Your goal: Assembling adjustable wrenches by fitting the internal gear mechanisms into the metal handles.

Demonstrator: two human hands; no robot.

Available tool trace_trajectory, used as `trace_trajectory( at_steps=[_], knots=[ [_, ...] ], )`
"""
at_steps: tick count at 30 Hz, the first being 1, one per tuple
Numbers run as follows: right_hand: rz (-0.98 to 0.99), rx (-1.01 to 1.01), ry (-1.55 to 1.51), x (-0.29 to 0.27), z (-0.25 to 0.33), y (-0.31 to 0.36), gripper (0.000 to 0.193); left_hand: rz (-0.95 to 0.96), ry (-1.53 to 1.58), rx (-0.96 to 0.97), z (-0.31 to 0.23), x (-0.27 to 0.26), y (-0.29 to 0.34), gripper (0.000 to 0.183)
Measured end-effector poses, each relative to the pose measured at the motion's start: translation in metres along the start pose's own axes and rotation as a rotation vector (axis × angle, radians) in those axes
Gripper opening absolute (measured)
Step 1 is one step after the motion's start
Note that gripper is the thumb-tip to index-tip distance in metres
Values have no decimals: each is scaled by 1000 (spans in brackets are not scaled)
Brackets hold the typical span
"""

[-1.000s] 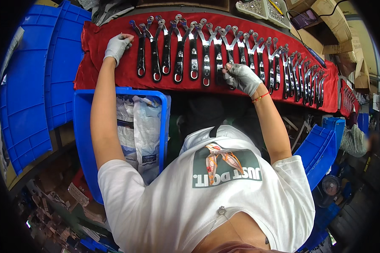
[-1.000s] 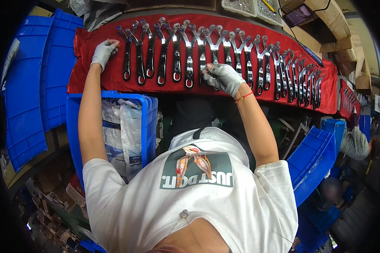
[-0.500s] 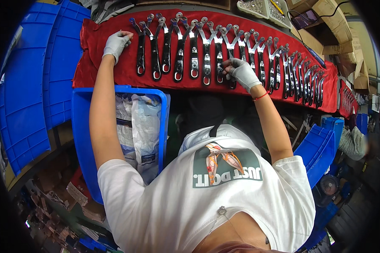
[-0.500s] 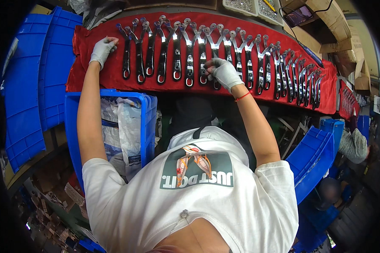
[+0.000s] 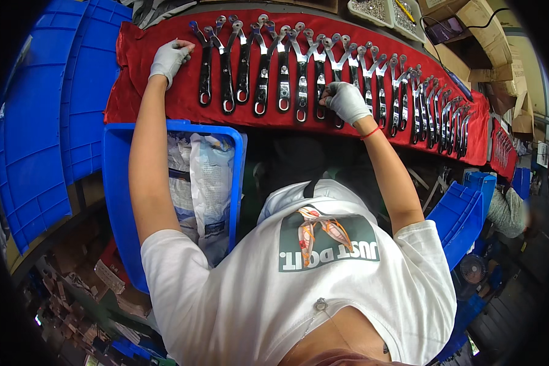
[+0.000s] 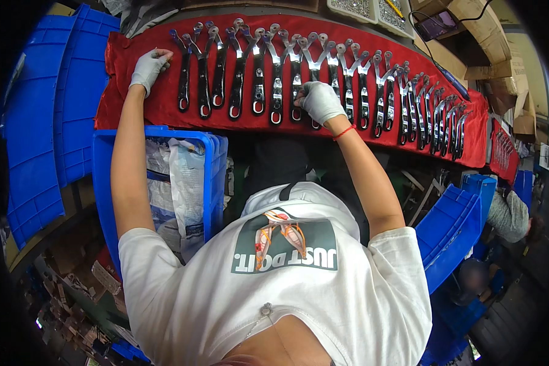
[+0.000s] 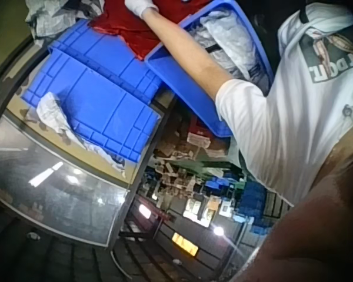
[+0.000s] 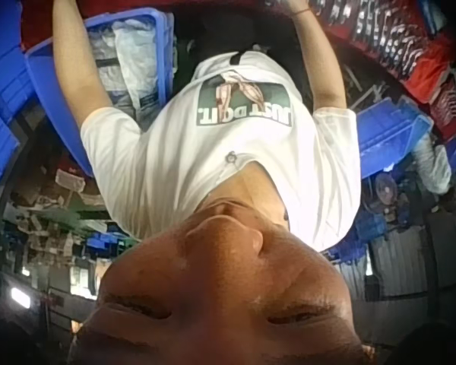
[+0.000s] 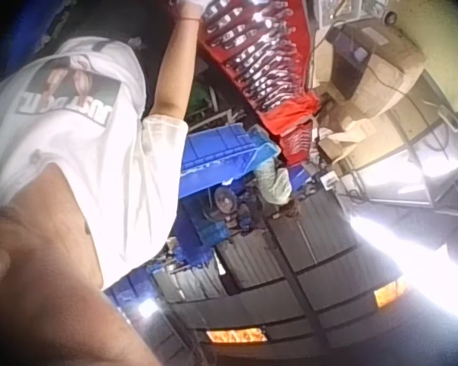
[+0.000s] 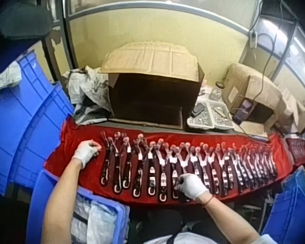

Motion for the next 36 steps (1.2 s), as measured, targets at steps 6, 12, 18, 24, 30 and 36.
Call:
trace_trajectory(
  at_steps=[6, 12, 18, 24, 30, 36],
  knots=[
    [152, 13, 167, 1, 12, -4, 13, 7, 6, -11, -2, 0, 2, 11],
    [84, 24, 245, -1, 9, -6, 17, -1, 17, 6, -4, 1, 2, 10],
    [86, 75, -413, 2, 9, -5, 28, -1, 20, 5, -4, 1, 3, 10],
    [216, 86, -175, 21, 32, -3, 21, 1, 17, 14, -4, 0, 1, 11],
    [106, -80, 104, 25, 45, -1, 13, 1, 7, 25, -4, 0, 1, 12],
    [159, -52, 147, 28, 44, -10, 19, -1, 11, 20, -5, 0, 1, 12]
  ],
)
Point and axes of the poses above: each hand's wrist, its own y-axis away from the middle knuckle, its own x-axis out of the palm, z = x × y, the point moved 5 cm from there along -y, towards the middle knuckle, and after that the axes turned 14 degrees about z, right-handed, at the moved point
